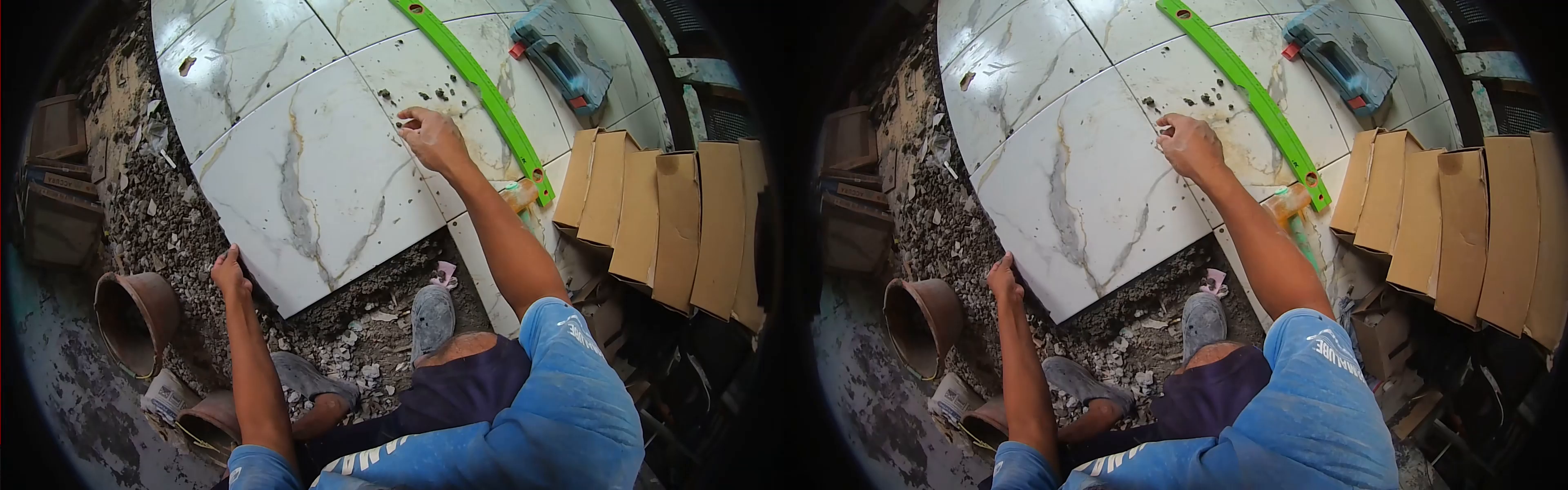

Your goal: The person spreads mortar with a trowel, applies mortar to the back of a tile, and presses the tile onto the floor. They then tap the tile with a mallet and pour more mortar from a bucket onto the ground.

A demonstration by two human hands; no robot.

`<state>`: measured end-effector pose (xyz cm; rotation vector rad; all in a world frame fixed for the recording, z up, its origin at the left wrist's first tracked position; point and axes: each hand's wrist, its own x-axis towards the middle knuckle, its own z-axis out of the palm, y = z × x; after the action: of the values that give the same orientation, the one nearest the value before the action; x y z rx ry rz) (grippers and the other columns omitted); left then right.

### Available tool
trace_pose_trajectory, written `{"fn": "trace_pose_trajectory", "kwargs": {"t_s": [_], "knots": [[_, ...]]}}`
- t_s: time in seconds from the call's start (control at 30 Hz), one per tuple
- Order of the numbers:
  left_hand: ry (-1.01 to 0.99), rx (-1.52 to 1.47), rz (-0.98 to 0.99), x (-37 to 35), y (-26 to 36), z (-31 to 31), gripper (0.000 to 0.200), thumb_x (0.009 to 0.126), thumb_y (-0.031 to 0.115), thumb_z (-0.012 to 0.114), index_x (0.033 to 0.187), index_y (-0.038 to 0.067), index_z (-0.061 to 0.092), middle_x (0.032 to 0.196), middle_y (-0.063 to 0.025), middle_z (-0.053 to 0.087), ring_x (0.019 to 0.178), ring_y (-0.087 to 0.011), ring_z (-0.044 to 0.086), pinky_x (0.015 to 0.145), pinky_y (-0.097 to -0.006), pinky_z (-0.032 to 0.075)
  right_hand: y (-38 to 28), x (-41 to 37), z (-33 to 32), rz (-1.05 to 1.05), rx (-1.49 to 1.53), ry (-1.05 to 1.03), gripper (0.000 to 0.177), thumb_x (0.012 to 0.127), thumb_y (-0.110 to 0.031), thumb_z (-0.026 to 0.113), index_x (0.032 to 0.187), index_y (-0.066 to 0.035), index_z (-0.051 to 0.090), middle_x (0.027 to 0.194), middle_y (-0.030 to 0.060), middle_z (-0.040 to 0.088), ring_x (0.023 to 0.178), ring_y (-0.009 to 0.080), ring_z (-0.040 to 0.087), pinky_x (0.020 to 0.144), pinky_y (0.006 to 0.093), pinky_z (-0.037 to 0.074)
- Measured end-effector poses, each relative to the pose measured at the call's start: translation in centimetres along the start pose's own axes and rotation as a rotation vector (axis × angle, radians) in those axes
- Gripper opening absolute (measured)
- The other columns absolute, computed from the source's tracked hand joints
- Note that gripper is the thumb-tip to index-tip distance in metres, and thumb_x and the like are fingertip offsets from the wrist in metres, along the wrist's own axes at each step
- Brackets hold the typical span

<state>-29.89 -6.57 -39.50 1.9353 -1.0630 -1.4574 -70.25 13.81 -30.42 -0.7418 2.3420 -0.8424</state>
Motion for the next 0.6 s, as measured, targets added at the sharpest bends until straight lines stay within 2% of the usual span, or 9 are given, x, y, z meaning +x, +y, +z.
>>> {"fn": "trace_pose_trajectory", "kwargs": {"t_s": [0.03,0.17,0.23,0.27,0.3,0.37,0.43,0.53,0.6], "knots": [[-0.008,-0.001,0.002,0.4,-0.2,-0.1,0.016,0.084,0.011,0.070,0.079,0.003,0.058,0.073,-0.0011,0.058,0.062,-0.0125,0.052,0.057,-0.0280,0.045,-0.3,-0.2,0.0,0.002,-0.001,0.008,0.032,0.082,-0.022,0.064,0.111,-0.009,0.065,0.098,0.0130,0.070,0.093,0.0289,0.066,0.084,0.0361,0.050],[-0.021,0.045,0.009,0.4,0.0,-0.3,0.017,0.084,0.014,0.071,0.082,0.001,0.059,0.074,-0.0015,0.058,0.063,-0.0127,0.051,0.058,-0.0279,0.044,-1.3,-1.4,2.9,-0.439,-0.213,0.234,0.035,0.086,-0.028,0.061,0.110,-0.002,0.064,0.112,0.0186,0.063,0.104,0.0342,0.060,0.090,0.0411,0.048],[0.139,0.500,0.344,0.6,0.5,0.0,0.019,0.083,0.015,0.070,0.083,-0.001,0.059,0.077,-0.0058,0.062,0.069,-0.0193,0.058,0.066,-0.0349,0.048,-3.5,-3.2,5.2,-0.561,-0.328,0.268,0.041,0.089,-0.031,0.060,0.120,-0.004,0.059,0.125,0.0241,0.054,0.118,0.0394,0.050,0.100,0.0461,0.040],[0.197,0.923,0.535,-2.5,3.9,1.5,0.026,0.082,0.018,0.070,0.095,-0.002,0.060,0.097,-0.0148,0.064,0.092,-0.0293,0.060,0.083,-0.0443,0.046,-3.9,-3.8,6.5,-0.579,-0.339,0.264,0.045,0.089,-0.033,0.059,0.124,-0.004,0.056,0.131,0.0236,0.049,0.124,0.0390,0.045,0.104,0.0477,0.036],[0.200,0.924,0.546,-3.5,5.2,2.9,0.026,0.082,0.018,0.070,0.095,-0.002,0.060,0.097,-0.0148,0.064,0.092,-0.0293,0.060,0.083,-0.0443,0.046,-4.0,-4.1,7.5,-0.595,-0.349,0.259,0.050,0.090,-0.035,0.059,0.128,-0.004,0.053,0.137,0.0232,0.045,0.130,0.0386,0.040,0.107,0.0493,0.031],[0.047,0.937,1.182,-4.3,7.0,5.9,0.039,0.083,0.022,0.068,0.113,0.001,0.057,0.126,-0.0195,0.052,0.119,-0.0356,0.047,0.101,-0.0481,0.034,-5.0,-4.0,8.2,-0.595,-0.345,0.275,0.056,0.090,-0.037,0.057,0.132,-0.002,0.048,0.142,0.0230,0.039,0.134,0.0387,0.033,0.110,0.0509,0.024],[-0.108,1.023,1.236,-4.1,8.6,9.3,0.052,0.086,0.025,0.066,0.129,0.002,0.048,0.143,-0.0191,0.037,0.134,-0.0354,0.032,0.109,-0.0469,0.025,-6.5,-3.6,8.2,-0.614,-0.327,0.287,0.062,0.090,-0.039,0.056,0.137,0.000,0.043,0.147,0.0229,0.033,0.139,0.0387,0.027,0.112,0.0524,0.018],[-0.198,1.127,1.317,-2.2,9.7,14.1,0.062,0.091,0.035,0.057,0.140,0.004,0.037,0.152,-0.0167,0.025,0.141,-0.0340,0.020,0.114,-0.0469,0.016,-8.8,-3.6,6.0,-0.573,-0.300,0.334,0.072,0.090,-0.040,0.053,0.143,0.004,0.031,0.154,0.0220,0.017,0.143,0.0402,0.013,0.113,0.0569,0.009],[-0.242,1.214,1.299,-1.3,10.3,16.8,0.069,0.093,0.044,0.049,0.146,0.004,0.028,0.155,-0.0154,0.019,0.144,-0.0321,0.014,0.116,-0.0465,0.010,-8.3,-4.2,5.7,-0.517,-0.338,0.308,0.072,0.092,-0.041,0.050,0.144,0.003,0.028,0.154,0.0218,0.017,0.144,0.0399,0.011,0.113,0.0560,0.005]]}}
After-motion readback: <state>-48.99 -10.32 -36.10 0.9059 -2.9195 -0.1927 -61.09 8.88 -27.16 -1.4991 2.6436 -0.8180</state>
